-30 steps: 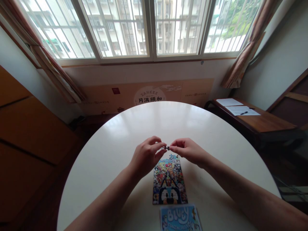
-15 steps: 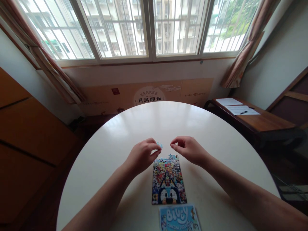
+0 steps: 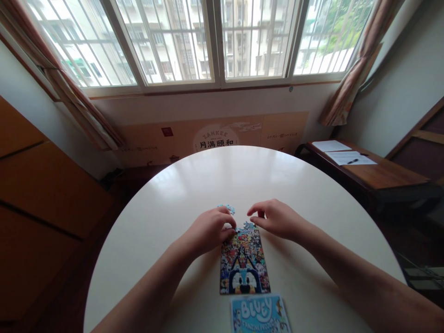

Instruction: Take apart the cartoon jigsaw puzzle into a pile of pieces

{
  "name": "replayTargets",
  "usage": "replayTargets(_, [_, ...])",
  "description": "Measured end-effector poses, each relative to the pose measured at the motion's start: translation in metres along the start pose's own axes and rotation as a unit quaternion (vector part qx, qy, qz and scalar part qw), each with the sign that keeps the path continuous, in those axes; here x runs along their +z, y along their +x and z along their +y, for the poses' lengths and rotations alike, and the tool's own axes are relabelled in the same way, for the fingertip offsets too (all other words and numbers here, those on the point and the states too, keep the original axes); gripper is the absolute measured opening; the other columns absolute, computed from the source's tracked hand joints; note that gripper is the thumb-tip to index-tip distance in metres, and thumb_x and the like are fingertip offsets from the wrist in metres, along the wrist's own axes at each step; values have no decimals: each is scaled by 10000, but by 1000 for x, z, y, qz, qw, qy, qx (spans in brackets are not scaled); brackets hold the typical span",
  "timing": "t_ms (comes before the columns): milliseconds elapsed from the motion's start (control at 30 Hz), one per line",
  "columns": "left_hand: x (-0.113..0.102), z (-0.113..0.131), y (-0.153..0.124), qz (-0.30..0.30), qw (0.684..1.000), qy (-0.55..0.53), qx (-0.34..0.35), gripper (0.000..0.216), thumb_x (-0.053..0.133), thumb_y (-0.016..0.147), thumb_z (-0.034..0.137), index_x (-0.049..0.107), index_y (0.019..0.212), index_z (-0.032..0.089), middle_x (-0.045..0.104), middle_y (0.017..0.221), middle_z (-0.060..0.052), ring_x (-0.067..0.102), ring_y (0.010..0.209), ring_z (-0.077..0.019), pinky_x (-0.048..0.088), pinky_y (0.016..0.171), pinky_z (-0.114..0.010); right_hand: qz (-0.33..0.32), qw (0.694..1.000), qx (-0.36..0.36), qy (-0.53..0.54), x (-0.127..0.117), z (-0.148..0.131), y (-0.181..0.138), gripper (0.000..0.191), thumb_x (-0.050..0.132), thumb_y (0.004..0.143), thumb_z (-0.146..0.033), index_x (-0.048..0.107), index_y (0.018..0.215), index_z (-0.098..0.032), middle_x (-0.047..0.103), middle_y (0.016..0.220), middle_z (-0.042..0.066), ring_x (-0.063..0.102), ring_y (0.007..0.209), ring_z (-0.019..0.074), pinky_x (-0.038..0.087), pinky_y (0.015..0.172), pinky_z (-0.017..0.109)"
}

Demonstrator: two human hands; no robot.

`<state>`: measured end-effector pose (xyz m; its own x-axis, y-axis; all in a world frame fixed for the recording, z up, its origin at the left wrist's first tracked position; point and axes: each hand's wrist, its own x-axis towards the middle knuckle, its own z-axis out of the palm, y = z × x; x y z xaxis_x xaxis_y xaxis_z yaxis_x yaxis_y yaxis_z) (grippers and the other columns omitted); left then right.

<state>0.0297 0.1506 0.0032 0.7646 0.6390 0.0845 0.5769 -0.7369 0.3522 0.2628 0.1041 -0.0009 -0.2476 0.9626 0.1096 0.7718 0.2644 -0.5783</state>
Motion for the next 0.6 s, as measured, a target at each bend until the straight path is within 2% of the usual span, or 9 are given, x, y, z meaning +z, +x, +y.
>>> replayTargets(133, [3,-3,0,16,1000,-12,6,125,676,796,177,756,841,262,687,925,-24,657,799,-193,517,702,-304,-12,1000,-2,7,2,-1,0,184,647,842,-257,781,968,-261,746,791,26,639,720,178,441,667,317])
replayTargets(367, [1,-1,0,14,999,-35,-28,82,689,765,162,727,799,226,670,886,-23,642,764,-185,504,656,-288,-11,1000,5,1,0,-2,-1,188,641,844,-249,782,968,-264,749,798,28,647,730,183,443,678,317])
replayTargets(600, [3,-3,-1,26,999,-27,-32,65,685,796,202,715,847,229,655,939,-19,634,769,-179,502,682,-299,24,999,29,-2,-13,5,-1,196,614,878,-299,779,971,-250,741,782,37,630,687,174,418,615,299])
